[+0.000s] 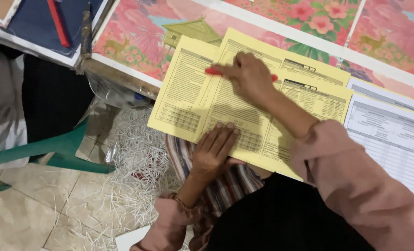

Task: The person is flipping through stacks of printed forms and using a red tool to cut or mark specific sections of the labels.

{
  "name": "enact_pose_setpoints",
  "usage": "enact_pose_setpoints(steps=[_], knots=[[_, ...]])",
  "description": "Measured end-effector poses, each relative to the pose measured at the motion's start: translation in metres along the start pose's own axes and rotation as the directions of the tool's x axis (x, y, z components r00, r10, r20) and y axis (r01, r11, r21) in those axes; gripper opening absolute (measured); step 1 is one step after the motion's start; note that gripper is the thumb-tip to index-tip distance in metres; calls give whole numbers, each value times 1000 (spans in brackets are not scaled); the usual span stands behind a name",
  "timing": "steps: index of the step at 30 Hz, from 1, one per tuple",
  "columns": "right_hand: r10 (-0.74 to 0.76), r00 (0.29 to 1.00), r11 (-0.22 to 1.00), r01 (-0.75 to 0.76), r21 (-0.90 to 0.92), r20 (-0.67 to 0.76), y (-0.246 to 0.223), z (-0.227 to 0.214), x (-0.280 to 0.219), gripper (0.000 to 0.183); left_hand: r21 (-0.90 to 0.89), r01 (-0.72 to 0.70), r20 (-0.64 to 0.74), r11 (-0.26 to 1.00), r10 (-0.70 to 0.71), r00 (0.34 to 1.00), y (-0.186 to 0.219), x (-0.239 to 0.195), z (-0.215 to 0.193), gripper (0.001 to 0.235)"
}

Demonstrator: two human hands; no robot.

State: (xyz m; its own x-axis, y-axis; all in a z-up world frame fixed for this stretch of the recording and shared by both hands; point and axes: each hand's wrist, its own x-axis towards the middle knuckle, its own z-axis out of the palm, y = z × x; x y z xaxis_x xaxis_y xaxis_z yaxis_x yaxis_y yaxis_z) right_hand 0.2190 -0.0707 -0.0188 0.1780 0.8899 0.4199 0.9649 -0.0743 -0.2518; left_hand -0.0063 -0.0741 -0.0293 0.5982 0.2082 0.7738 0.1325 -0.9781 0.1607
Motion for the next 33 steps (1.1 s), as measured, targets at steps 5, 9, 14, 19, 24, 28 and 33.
enact_pose_setpoints(steps=[5, 9, 14, 19, 24, 28, 33], knots=[[142, 989, 986, -144, -89, -28, -31, -23, 23, 27, -49, -33, 4, 998, 33, 999, -3, -1, 7, 65], [511, 651, 670, -711, 215, 562, -88, -48, 40, 59, 109, -41, -64, 993, 48, 997, -7, 7, 18, 69], [453, 828, 850, -513, 121, 330, 23, -27, 74, 58, 27, 3, 23, 1000, -4, 1000, -10, 26, 17, 71], [242, 953, 958, -265, -111, -185, 146, -9, 137, 37, -109, -8, 182, 994, 28, 983, -16, 22, 15, 69], [255, 967, 914, -248, -322, -22, 171, 6, 209, 48, -145, -34, 138, 989, 54, 989, -24, 32, 11, 59], [356, 894, 884, -227, -407, 273, 174, 5, 241, 50, -194, 179, 232, 965, -132, 964, -8, 13, 22, 47], [128, 977, 805, -1, -593, 171, 215, 23, 233, 35, -49, 128, 318, 991, -106, 942, -9, 8, 22, 54]])
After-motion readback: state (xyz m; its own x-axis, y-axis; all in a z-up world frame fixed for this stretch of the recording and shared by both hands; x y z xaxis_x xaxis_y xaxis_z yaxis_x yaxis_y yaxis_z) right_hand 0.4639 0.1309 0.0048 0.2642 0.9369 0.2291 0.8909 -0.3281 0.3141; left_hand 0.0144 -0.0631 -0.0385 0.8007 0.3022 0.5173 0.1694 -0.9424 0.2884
